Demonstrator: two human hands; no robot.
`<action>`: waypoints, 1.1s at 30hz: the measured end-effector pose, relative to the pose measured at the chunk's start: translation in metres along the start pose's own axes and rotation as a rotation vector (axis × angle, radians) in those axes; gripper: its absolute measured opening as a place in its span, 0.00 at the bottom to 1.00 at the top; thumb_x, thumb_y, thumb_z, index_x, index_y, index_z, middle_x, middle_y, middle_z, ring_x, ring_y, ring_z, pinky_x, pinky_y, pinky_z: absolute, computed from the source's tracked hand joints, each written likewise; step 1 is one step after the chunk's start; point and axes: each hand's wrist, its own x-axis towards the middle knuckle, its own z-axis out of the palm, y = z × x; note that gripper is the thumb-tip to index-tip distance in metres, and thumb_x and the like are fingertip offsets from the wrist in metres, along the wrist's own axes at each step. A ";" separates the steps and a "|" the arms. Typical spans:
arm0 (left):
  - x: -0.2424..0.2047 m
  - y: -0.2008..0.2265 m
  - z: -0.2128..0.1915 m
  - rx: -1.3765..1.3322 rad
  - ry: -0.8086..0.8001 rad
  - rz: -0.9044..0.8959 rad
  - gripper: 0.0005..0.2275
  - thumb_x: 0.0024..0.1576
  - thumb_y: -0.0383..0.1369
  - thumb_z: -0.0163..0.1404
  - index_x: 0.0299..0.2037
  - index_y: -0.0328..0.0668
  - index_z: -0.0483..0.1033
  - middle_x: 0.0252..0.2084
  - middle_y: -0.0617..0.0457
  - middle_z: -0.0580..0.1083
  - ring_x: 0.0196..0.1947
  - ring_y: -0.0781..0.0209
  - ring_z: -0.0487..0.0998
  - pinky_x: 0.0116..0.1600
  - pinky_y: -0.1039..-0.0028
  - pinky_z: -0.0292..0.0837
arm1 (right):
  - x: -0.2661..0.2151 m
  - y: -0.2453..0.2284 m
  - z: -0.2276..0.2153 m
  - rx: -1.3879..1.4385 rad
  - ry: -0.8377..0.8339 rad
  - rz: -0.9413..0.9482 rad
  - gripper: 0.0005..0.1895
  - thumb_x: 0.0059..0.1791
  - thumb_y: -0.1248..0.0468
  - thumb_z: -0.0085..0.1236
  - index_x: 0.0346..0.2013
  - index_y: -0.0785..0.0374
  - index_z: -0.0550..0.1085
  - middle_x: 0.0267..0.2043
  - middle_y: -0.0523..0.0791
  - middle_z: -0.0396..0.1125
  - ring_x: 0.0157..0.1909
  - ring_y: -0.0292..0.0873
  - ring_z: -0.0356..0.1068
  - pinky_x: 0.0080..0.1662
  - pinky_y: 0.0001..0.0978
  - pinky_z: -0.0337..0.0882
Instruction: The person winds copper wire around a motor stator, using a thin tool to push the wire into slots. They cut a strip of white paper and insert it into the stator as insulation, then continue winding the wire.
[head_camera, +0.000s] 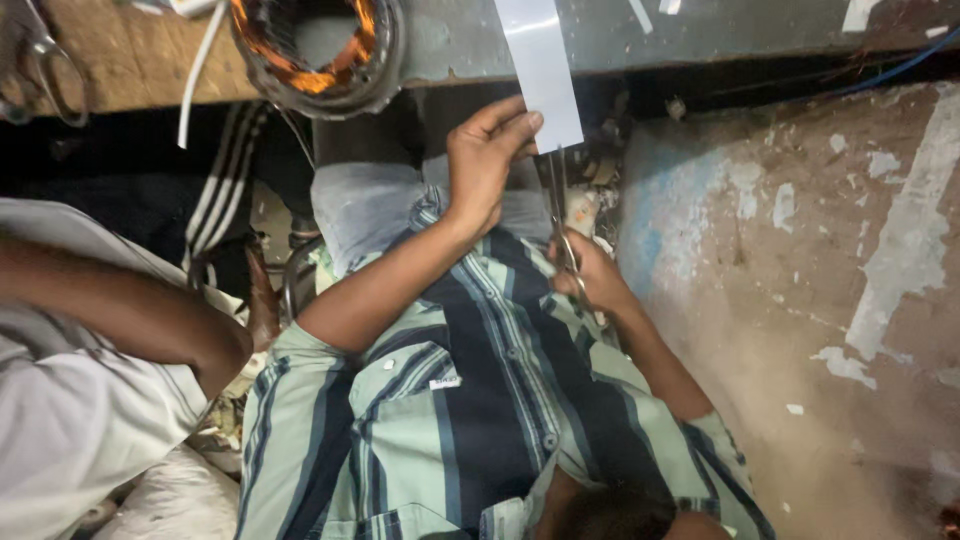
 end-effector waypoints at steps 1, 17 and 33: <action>-0.002 0.001 0.000 0.008 -0.003 0.018 0.11 0.60 0.25 0.58 0.52 0.30 0.80 0.44 0.48 0.82 0.40 0.66 0.81 0.43 0.76 0.79 | 0.008 -0.004 0.002 0.049 -0.006 0.004 0.23 0.41 0.52 0.68 0.41 0.60 0.70 0.33 0.36 0.62 0.34 0.31 0.62 0.36 0.26 0.64; -0.011 -0.003 -0.019 0.166 0.034 0.102 0.10 0.59 0.25 0.59 0.49 0.30 0.83 0.40 0.52 0.82 0.31 0.73 0.75 0.38 0.81 0.73 | 0.032 -0.015 0.010 -0.108 -0.002 0.003 0.38 0.38 0.29 0.66 0.37 0.61 0.71 0.33 0.37 0.65 0.35 0.31 0.65 0.37 0.26 0.66; -0.016 -0.007 -0.021 0.070 0.010 0.080 0.10 0.60 0.24 0.57 0.51 0.29 0.81 0.43 0.49 0.82 0.38 0.68 0.82 0.43 0.77 0.82 | 0.031 -0.026 0.016 -0.081 0.036 0.051 0.37 0.39 0.30 0.67 0.35 0.61 0.70 0.31 0.36 0.64 0.33 0.30 0.63 0.35 0.24 0.64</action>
